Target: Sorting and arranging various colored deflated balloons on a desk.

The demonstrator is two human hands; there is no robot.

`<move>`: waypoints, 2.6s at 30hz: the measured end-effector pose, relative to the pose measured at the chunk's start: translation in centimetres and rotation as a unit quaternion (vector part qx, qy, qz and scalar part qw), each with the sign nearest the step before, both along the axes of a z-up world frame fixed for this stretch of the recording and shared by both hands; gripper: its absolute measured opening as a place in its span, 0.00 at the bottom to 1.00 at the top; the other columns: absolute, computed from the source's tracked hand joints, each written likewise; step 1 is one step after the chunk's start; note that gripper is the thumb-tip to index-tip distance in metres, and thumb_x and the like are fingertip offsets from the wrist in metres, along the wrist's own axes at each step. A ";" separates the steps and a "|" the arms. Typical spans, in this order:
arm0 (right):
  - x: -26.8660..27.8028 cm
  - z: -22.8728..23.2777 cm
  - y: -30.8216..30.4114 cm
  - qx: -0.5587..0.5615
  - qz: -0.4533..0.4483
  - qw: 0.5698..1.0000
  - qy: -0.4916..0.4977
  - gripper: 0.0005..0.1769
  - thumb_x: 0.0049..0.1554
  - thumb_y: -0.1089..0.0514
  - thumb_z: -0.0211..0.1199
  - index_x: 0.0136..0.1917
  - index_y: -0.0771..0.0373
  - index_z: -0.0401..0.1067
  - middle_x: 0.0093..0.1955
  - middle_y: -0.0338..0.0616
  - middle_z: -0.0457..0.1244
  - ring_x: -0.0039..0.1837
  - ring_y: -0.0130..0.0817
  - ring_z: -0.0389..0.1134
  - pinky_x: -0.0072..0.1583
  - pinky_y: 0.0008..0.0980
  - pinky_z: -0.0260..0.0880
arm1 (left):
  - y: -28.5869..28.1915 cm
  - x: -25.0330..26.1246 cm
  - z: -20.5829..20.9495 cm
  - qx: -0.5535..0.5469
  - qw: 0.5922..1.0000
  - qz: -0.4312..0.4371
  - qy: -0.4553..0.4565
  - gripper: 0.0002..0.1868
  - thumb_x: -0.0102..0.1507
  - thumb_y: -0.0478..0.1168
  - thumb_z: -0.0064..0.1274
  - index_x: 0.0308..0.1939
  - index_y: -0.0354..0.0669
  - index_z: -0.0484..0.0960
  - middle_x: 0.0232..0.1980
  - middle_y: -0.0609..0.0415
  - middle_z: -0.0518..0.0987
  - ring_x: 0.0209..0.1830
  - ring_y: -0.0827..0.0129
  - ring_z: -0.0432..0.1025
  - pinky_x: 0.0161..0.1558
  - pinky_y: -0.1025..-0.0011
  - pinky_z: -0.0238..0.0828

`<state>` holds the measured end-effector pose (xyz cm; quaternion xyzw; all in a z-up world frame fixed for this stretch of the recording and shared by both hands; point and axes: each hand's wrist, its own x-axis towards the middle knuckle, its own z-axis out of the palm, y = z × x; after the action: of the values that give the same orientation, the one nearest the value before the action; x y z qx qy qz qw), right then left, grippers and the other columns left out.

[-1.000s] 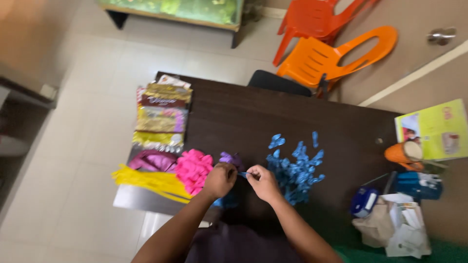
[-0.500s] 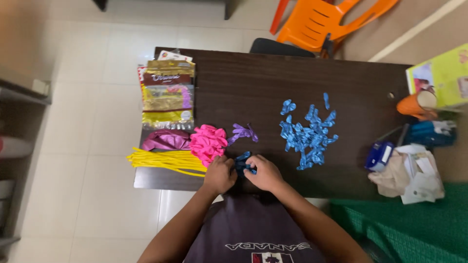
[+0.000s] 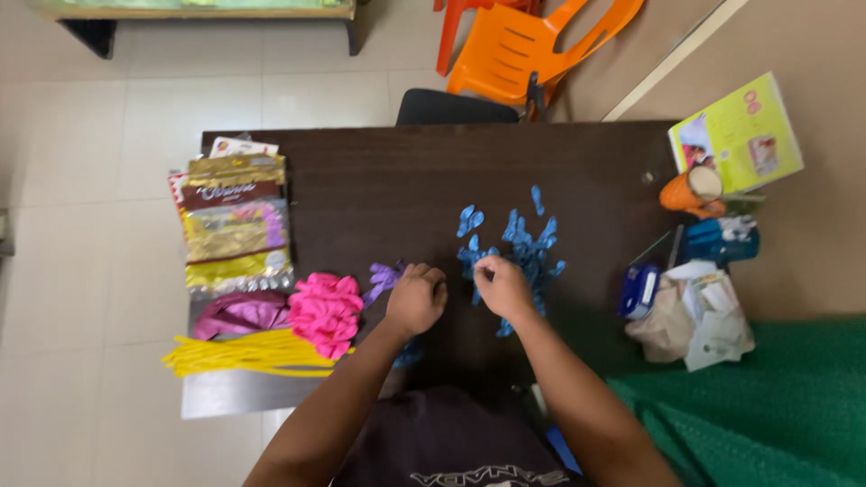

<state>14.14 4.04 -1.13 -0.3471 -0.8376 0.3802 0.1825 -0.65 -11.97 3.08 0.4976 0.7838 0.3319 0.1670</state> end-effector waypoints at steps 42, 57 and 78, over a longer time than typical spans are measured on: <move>-2.6 -2.4 -8.3 -0.109 0.087 0.987 0.081 0.05 0.56 0.60 0.69 0.44 0.63 0.76 0.38 0.39 0.69 0.41 0.26 0.69 0.46 0.27 0.71 | -7.8 -1.6 -1.6 -0.065 0.982 0.086 -0.157 0.09 0.57 0.38 0.53 0.41 0.41 0.82 0.43 0.41 0.82 0.43 0.46 0.77 0.45 0.56 0.75; 0.1 -2.0 -15.4 -0.166 0.128 0.977 -0.025 0.10 0.51 0.60 0.68 0.48 0.62 0.77 0.44 0.42 0.72 0.44 0.30 0.72 0.46 0.30 0.72 | -14.8 0.6 0.9 -0.127 0.991 0.024 0.043 0.12 0.54 0.42 0.57 0.37 0.41 0.83 0.45 0.44 0.77 0.53 0.47 0.70 0.50 0.54 0.72; -3.1 -1.6 10.3 -0.042 0.045 0.998 0.002 0.09 0.56 0.60 0.63 0.51 0.62 0.78 0.48 0.46 0.72 0.50 0.39 0.74 0.51 0.36 0.72 | 11.3 -1.0 -3.4 -0.072 0.991 0.108 -0.032 0.13 0.65 0.47 0.52 0.46 0.43 0.82 0.51 0.44 0.79 0.56 0.47 0.72 0.55 0.54 0.71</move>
<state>11.05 14.37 -2.73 -0.3159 -0.8353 0.4235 0.1521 -1.69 -0.67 -0.32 0.3859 0.8489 0.3064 0.1910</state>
